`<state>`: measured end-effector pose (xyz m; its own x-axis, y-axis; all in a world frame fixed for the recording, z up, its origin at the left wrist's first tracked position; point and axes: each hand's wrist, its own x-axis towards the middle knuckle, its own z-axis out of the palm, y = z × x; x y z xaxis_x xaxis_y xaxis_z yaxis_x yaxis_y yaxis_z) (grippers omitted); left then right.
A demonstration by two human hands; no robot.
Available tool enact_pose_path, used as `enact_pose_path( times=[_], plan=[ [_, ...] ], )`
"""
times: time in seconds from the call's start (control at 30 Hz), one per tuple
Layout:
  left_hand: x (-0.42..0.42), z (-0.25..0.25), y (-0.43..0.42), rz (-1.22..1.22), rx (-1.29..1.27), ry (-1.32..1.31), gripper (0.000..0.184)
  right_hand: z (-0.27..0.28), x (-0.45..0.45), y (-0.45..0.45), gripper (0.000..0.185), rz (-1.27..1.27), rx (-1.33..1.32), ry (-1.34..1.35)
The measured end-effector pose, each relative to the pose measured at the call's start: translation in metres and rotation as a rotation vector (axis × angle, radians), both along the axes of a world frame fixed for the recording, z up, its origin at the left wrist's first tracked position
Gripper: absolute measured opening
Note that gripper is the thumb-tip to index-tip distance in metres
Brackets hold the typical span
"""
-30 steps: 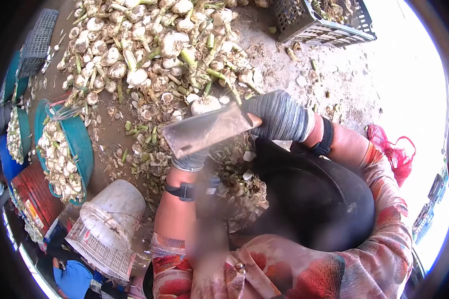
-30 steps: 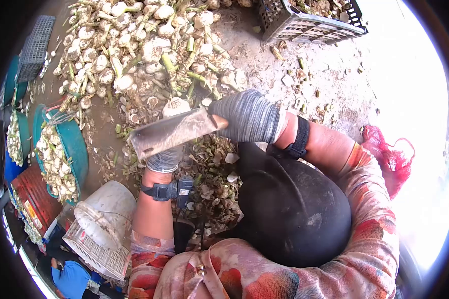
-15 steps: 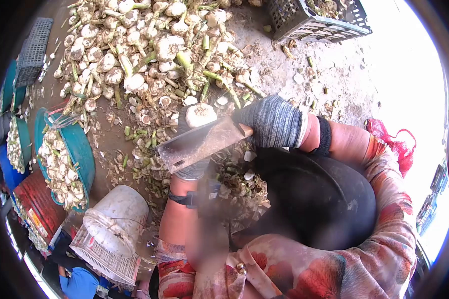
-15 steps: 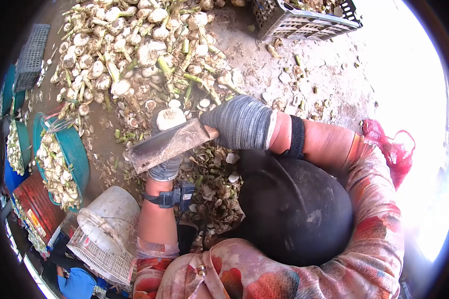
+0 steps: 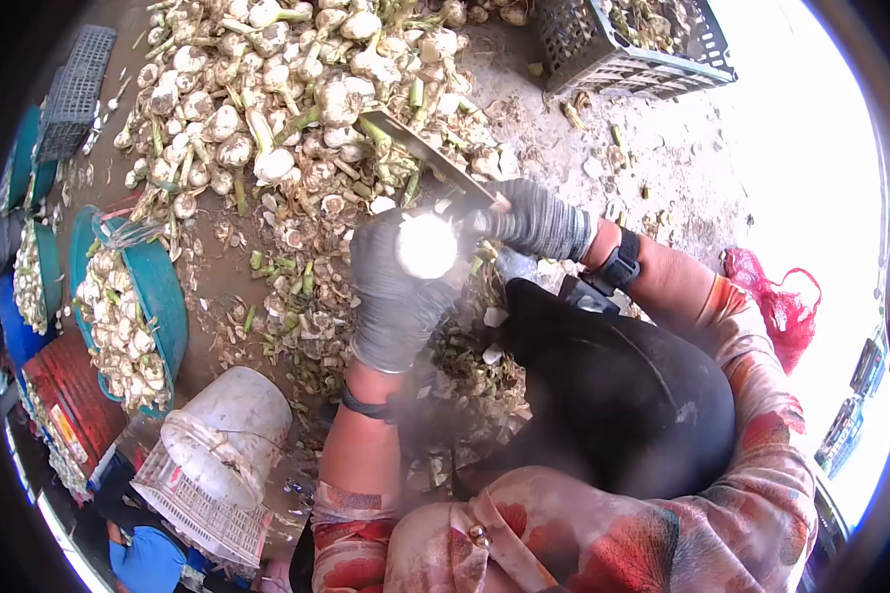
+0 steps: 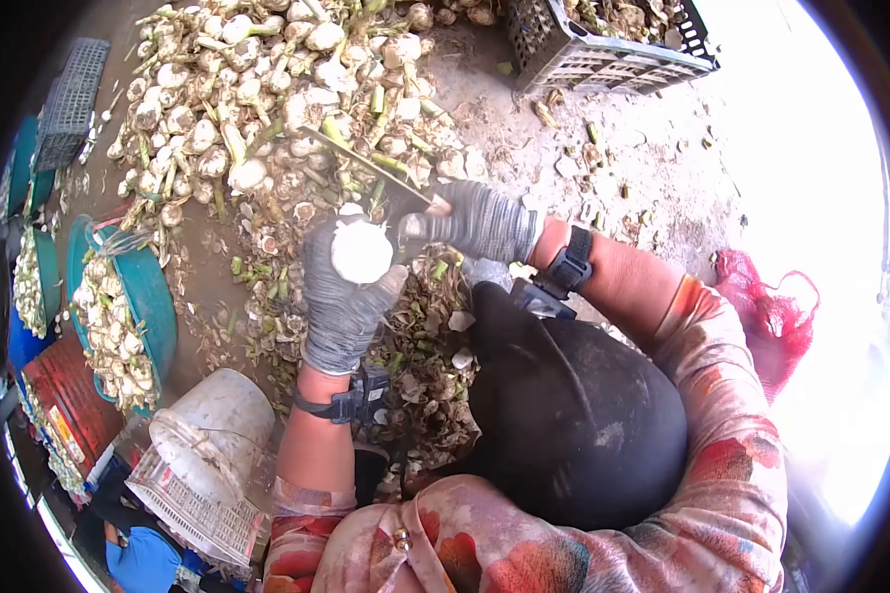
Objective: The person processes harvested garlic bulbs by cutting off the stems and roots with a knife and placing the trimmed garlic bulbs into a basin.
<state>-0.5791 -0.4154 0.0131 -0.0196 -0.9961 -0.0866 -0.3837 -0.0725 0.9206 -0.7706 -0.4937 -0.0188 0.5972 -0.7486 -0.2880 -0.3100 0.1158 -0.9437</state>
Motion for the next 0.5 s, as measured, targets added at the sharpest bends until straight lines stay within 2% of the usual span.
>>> enact_pose_path(
  times=[0.03,0.07,0.1,0.13,0.17,0.2,0.27,0.33,0.37,0.4,0.47,0.5],
  plan=[
    [-0.001,0.0,-0.006,-0.028,-0.076,-0.08,0.057,0.009,0.005,-0.003,0.038,0.056,0.128,0.01],
    [-0.005,0.005,-0.005,0.002,-0.218,-0.318,0.056,0.026,0.01,-0.002,0.041,0.105,0.274,0.023],
    [-0.008,0.005,-0.005,0.02,-0.298,-0.44,0.056,0.002,0.012,0.0,0.042,0.137,0.046,-0.044],
    [-0.011,0.005,-0.005,0.048,-0.377,-0.565,0.055,-0.007,0.013,0.0,0.042,0.145,0.04,-0.046],
    [-0.013,-0.001,0.0,0.24,-0.061,0.11,0.053,-0.013,0.014,-0.001,0.043,0.185,-0.107,-0.064],
    [-0.007,-0.015,0.001,0.192,0.053,0.405,0.049,-0.014,0.014,-0.003,0.044,0.217,-0.252,-0.078],
    [0.006,-0.044,0.002,0.206,0.34,0.981,0.044,-0.006,0.013,0.002,0.045,0.178,-0.243,-0.092],
    [0.002,-0.05,0.004,0.058,0.152,0.318,0.034,0.011,0.012,0.001,0.047,0.238,-0.072,-0.019],
    [0.003,-0.052,0.0,-0.019,0.137,0.129,0.029,0.013,0.011,-0.001,0.046,0.256,-0.159,-0.028],
    [0.003,-0.052,0.001,-0.041,0.18,0.102,0.025,0.016,0.008,-0.003,0.046,0.249,-0.16,-0.017],
    [0.003,-0.032,0.006,-0.014,0.311,0.128,0.023,0.022,0.0,-0.005,0.043,0.39,-0.445,0.203],
    [0.008,-0.039,0.014,-0.105,0.091,-0.163,0.024,0.012,-0.006,-0.005,0.037,0.435,-0.485,0.339]
  ],
)
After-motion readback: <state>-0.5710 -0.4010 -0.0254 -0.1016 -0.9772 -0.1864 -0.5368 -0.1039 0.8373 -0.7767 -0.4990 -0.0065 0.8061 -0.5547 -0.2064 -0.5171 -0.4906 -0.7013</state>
